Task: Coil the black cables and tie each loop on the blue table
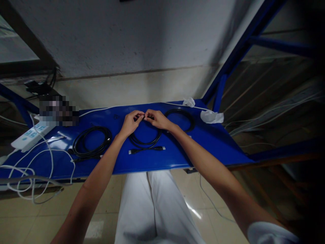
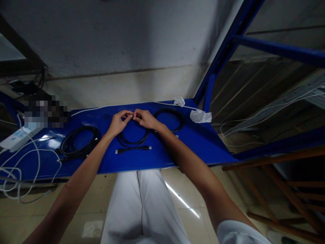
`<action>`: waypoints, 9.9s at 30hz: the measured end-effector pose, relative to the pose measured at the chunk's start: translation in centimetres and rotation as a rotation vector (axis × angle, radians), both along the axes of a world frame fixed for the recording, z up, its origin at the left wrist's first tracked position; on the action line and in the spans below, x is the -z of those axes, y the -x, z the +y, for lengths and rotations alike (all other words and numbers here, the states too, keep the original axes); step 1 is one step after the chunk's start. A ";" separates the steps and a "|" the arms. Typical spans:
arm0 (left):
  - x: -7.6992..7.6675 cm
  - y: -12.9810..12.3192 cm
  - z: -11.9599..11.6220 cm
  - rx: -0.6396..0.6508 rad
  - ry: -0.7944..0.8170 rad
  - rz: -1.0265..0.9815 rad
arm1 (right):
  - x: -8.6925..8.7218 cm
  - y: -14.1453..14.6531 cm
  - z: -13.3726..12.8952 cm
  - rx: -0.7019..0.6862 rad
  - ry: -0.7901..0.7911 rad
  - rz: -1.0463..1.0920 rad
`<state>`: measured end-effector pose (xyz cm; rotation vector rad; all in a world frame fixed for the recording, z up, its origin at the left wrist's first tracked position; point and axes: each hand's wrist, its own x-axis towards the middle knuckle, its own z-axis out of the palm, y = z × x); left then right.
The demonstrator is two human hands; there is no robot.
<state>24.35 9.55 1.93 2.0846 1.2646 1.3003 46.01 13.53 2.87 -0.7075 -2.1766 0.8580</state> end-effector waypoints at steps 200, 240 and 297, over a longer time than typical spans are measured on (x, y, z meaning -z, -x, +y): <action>-0.4 -1.7 -12.4 -0.021 -0.036 0.507 | 0.7 -1.1 -17.6 0.393 0.072 0.314; 0.0 -3.8 -11.6 0.003 0.229 -0.219 | 1.2 -1.4 -16.3 0.382 0.098 0.161; 0.4 -3.6 -12.0 -0.001 0.193 -0.172 | 2.4 -0.9 -16.2 0.483 0.180 0.275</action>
